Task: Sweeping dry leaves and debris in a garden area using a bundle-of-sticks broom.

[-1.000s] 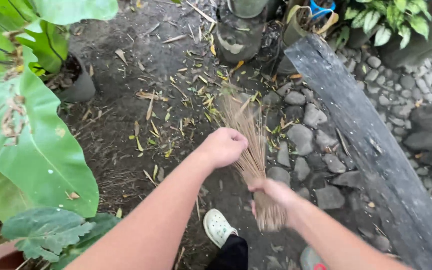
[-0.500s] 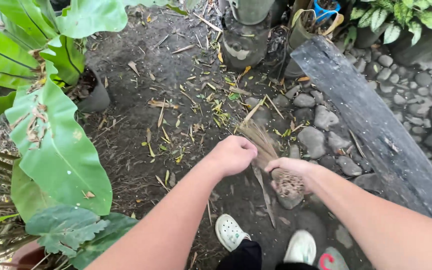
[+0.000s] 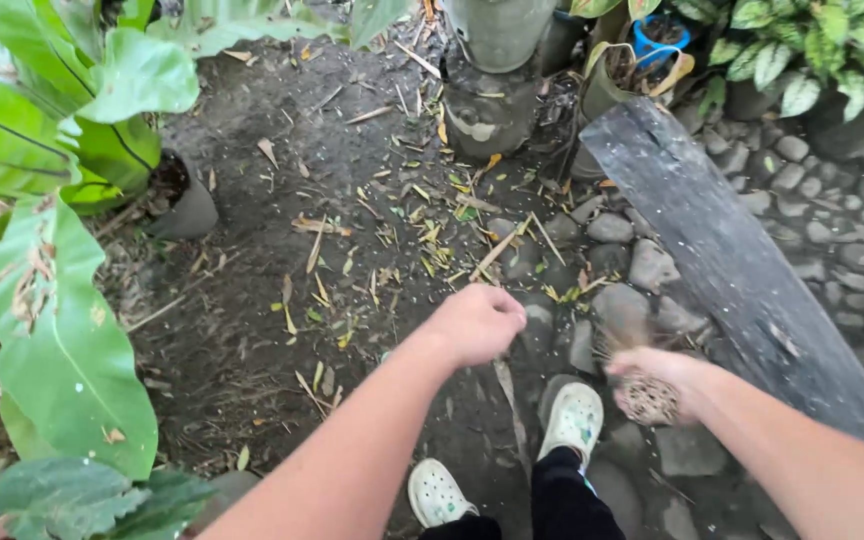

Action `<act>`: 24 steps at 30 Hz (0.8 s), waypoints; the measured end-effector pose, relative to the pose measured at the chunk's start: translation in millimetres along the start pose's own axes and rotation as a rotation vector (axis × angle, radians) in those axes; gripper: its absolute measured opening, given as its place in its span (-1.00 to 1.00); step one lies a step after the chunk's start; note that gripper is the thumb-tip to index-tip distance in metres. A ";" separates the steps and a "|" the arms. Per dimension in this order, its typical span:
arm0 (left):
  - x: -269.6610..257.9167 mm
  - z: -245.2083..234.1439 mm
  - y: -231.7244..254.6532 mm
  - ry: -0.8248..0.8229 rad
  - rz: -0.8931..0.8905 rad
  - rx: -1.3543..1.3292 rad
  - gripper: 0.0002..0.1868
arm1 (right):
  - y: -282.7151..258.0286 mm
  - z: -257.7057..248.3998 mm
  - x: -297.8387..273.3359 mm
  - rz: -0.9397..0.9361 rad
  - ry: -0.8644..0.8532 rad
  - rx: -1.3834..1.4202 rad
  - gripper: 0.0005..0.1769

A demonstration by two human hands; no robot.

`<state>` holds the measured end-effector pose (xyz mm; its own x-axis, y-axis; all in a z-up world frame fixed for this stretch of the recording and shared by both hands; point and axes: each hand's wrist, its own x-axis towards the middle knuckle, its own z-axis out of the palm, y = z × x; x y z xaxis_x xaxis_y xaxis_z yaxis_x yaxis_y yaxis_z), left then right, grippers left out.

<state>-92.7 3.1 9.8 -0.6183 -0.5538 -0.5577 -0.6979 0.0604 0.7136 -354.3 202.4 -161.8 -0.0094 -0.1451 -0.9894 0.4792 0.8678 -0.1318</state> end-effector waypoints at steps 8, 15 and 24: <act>75.8 57.3 63.7 -0.030 0.073 0.056 -0.72 | 6.1 -1.3 -124.4 -0.201 -0.119 -0.017 -0.69; 95.9 76.7 122.4 -0.004 0.014 0.081 -0.69 | -28.7 -68.7 -49.8 -0.010 0.110 0.179 -0.76; 122.5 65.6 92.0 0.009 0.005 0.026 -0.69 | -116.0 2.6 -143.6 -0.329 -0.137 -0.139 -0.73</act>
<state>-256.4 -4.8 -20.6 -0.6183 -0.5612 -0.5502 -0.7042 0.0846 0.7050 -406.3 121.3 -4.4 -0.0209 -0.4806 -0.8767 0.3468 0.8190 -0.4572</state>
